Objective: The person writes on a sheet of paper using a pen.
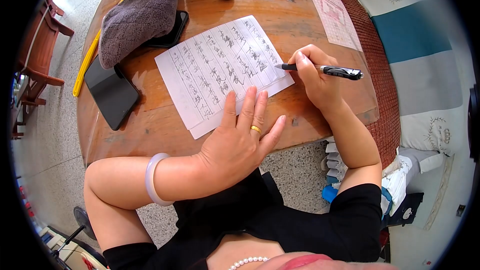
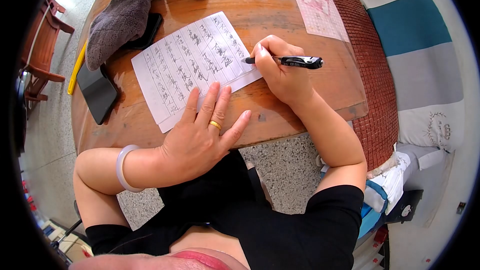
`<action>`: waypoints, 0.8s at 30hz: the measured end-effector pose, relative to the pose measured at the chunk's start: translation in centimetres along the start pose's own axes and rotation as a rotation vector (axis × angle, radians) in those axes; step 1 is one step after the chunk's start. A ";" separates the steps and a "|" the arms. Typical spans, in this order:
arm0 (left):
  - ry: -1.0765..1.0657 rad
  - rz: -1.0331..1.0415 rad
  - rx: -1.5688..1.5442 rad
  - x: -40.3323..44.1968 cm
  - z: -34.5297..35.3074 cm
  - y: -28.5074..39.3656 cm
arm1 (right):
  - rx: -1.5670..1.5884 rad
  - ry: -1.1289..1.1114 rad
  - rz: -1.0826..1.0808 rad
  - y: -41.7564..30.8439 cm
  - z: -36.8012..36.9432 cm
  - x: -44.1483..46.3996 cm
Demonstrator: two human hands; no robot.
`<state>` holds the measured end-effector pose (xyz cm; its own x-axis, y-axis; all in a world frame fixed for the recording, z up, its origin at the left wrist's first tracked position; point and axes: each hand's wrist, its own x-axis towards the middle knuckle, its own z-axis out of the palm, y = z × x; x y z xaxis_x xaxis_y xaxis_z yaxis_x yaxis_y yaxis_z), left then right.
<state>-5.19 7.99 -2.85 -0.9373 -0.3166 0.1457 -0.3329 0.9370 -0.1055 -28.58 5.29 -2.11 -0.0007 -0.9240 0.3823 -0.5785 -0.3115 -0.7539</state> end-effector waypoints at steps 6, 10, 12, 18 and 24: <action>0.004 -0.007 -0.012 0.0 0.0 0.0 | 0.139 0.089 0.036 0.5 0.5 0.2; 0.003 -0.007 -0.012 0.0 0.0 0.0 | 0.177 0.089 0.090 0.4 0.3 0.2; 0.003 -0.006 -0.011 0.0 0.0 0.0 | 0.175 0.097 0.083 0.5 0.3 0.2; 0.005 -0.006 -0.006 0.0 0.0 0.0 | 0.121 0.072 0.010 -0.4 -0.3 -0.6; 0.004 -0.003 -0.001 0.0 -0.1 0.0 | 0.201 0.113 0.016 0.0 -0.1 -0.5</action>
<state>-5.16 8.01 -2.76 -0.9360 -0.3188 0.1495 -0.3355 0.9363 -0.1038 -28.70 5.75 -2.26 -0.1063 -0.9020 0.4184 -0.4032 -0.3456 -0.8474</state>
